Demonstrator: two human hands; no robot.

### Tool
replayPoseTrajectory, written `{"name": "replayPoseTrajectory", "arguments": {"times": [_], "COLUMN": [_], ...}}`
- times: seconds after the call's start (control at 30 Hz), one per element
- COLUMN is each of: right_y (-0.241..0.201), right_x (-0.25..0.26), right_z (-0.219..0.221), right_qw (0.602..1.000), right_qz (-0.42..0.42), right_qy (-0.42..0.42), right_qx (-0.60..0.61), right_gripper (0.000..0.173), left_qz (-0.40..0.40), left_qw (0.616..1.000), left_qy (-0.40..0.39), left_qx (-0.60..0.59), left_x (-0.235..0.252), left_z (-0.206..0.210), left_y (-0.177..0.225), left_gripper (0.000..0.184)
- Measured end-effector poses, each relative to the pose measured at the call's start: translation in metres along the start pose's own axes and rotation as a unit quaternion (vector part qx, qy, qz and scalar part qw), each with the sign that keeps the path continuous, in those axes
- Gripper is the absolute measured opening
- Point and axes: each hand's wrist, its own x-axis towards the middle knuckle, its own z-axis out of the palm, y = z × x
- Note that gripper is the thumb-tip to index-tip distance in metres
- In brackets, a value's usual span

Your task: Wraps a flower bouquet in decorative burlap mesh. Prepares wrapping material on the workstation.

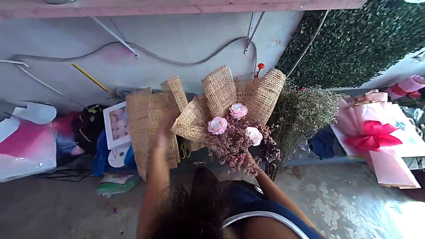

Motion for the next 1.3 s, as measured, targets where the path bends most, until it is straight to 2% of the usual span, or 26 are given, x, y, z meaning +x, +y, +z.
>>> {"name": "replayPoseTrajectory", "arguments": {"times": [0.03,0.07,0.13,0.2,0.3,0.43,0.5,0.57,0.63,0.7,0.73,0.8,0.83,0.87,0.93,1.0,1.07,1.17,1.2,1.3], "right_y": [0.002,0.003,0.003,0.001,-0.006,0.007,0.010,0.008,0.003,0.000,0.001,0.001,0.001,0.000,-0.002,0.001,0.009,0.032,0.041,0.057], "right_x": [0.000,-0.001,-0.002,-0.005,-0.011,-0.004,-0.007,-0.013,-0.013,-0.015,-0.016,-0.018,-0.019,-0.021,-0.024,-0.023,-0.019,-0.003,0.003,0.013], "right_z": [0.002,0.001,0.000,0.004,0.004,-0.010,-0.012,-0.009,-0.010,-0.009,-0.008,-0.009,-0.009,-0.008,-0.003,-0.006,-0.016,-0.047,-0.056,-0.071], "right_qw": [1.000,0.998,0.974,0.966,0.968,0.964,0.963,0.967,0.951,0.944,0.944,0.943,0.943,0.947,0.960,0.963,0.960,0.948,0.944,0.938], "right_qz": [0.003,-0.001,-0.014,-0.018,0.000,0.003,0.000,0.008,0.018,0.025,0.026,0.033,0.034,0.029,0.016,0.032,0.080,0.174,0.205,0.284], "right_qy": [-0.009,-0.027,-0.062,-0.067,-0.041,-0.011,0.002,0.019,0.010,0.009,0.009,0.003,0.005,0.015,0.040,0.052,0.064,0.064,0.057,0.023], "right_qx": [0.002,-0.052,-0.216,-0.250,-0.249,-0.267,-0.271,-0.253,-0.309,-0.330,-0.329,-0.332,-0.330,-0.318,-0.276,-0.262,-0.262,-0.260,-0.253,-0.199], "right_gripper": [0.046,0.053,0.071,0.086,0.084,0.098,0.093,0.088,0.088,0.091,0.094,0.089,0.087,0.089,0.100,0.111,0.115,0.115,0.112,0.086], "left_qz": [-0.020,-0.045,-0.112,-0.155,-0.134,-0.091,-0.080,-0.083,-0.093,-0.103,-0.109,-0.145,-0.167,-0.163,-0.125,-0.116,-0.144,-0.180,-0.189,-0.197], "left_qw": [0.999,0.998,0.984,0.955,0.942,0.945,0.947,0.940,0.926,0.939,0.959,0.982,0.976,0.968,0.949,0.933,0.927,0.925,0.928,0.947], "left_qy": [0.022,0.036,0.063,0.059,0.025,-0.025,-0.052,-0.049,-0.051,-0.043,-0.036,-0.088,-0.140,-0.191,-0.288,-0.341,-0.343,-0.321,-0.307,-0.243], "left_qx": [-0.013,-0.023,-0.127,-0.245,-0.307,-0.314,-0.307,-0.328,-0.362,-0.326,-0.258,-0.078,-0.020,0.012,0.008,-0.006,0.040,0.096,0.094,0.080], "left_x": [-0.009,-0.019,-0.034,-0.036,-0.022,-0.012,-0.017,-0.015,-0.004,0.001,-0.006,-0.028,-0.038,-0.048,-0.064,-0.071,-0.072,-0.072,-0.074,-0.077], "left_z": [0.021,0.041,0.083,0.108,0.112,0.109,0.115,0.116,0.110,0.105,0.103,0.100,0.100,0.101,0.108,0.115,0.115,0.095,0.086,0.056], "left_y": [-0.038,-0.060,-0.064,-0.048,-0.048,-0.055,-0.050,-0.052,-0.069,-0.093,-0.103,-0.114,-0.125,-0.141,-0.174,-0.201,-0.213,-0.223,-0.225,-0.229], "left_gripper": [0.044,0.037,0.029,0.050,0.062,0.059,0.058,0.066,0.073,0.068,0.058,0.040,0.041,0.047,0.071,0.089,0.091,0.073,0.068,0.060]}}
